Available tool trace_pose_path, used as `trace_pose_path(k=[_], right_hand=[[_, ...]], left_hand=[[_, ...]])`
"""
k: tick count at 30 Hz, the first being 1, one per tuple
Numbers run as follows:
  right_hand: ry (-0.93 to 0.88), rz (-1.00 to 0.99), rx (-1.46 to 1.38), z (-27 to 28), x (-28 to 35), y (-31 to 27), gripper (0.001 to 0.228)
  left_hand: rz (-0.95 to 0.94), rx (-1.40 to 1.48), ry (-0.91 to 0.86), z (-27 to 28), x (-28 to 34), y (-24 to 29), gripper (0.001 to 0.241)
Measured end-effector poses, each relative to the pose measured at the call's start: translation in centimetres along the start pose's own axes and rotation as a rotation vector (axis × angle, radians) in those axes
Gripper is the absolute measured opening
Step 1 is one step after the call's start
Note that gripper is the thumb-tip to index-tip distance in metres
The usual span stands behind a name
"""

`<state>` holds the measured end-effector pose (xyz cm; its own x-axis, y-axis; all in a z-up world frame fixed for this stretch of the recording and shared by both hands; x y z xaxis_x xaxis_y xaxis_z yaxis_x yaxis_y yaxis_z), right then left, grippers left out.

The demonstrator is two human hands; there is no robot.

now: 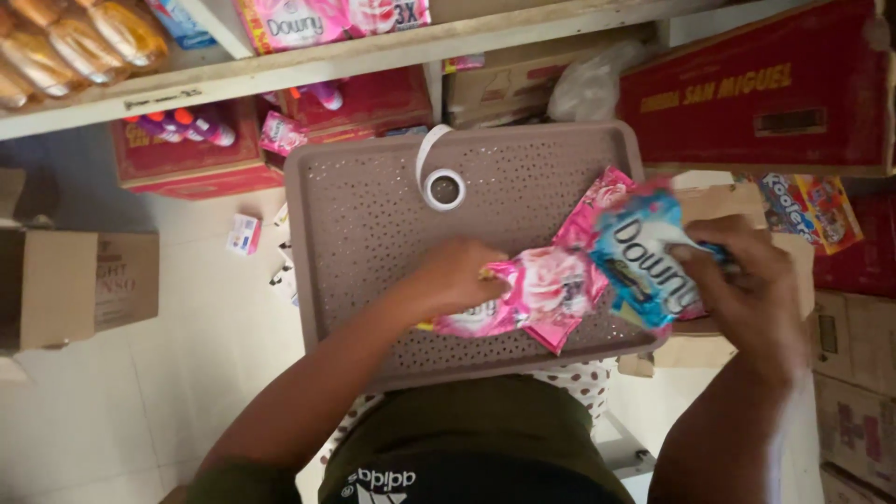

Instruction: Organizing laundry detergent sachets and labeling them in a grocery store.

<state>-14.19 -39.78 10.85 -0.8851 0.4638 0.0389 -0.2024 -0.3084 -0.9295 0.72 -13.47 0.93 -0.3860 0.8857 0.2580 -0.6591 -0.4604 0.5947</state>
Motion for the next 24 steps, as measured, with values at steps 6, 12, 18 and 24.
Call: trace_pose_path(k=[6, 12, 18, 24], right_hand=[[-0.183, -0.006, 0.796, -5.6, -0.9, 4.4, 0.038], [-0.087, 0.040, 0.947, -6.8, -0.3, 0.5, 0.043], [-0.136, 0.026, 0.438, -12.0, 0.1, -1.8, 0.040], [-0.335, 0.088, 0.610, -19.0, -0.3, -1.8, 0.034]], left_hand=[[0.205, 0.264, -0.092, 3.6, 6.2, -3.4, 0.039], [0.149, 0.483, -0.019, 3.8, 8.8, -6.7, 0.039], [0.216, 0.013, 0.144, 2.7, 8.5, -7.7, 0.030], [0.375, -0.070, 0.276, 3.4, 10.3, -5.7, 0.029]])
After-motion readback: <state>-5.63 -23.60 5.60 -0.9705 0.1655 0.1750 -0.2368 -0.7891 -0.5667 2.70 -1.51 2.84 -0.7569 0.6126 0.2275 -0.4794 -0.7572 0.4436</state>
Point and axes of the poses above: each hand's wrist, its own x-axis away from the middle knuckle, its own z-axis out of the back of the hand, y = z × x, the point moved 6 cm from there along -x, towards the middle knuckle, and after that the axes turned 11 degrees about -x, right-handed, at the moved point
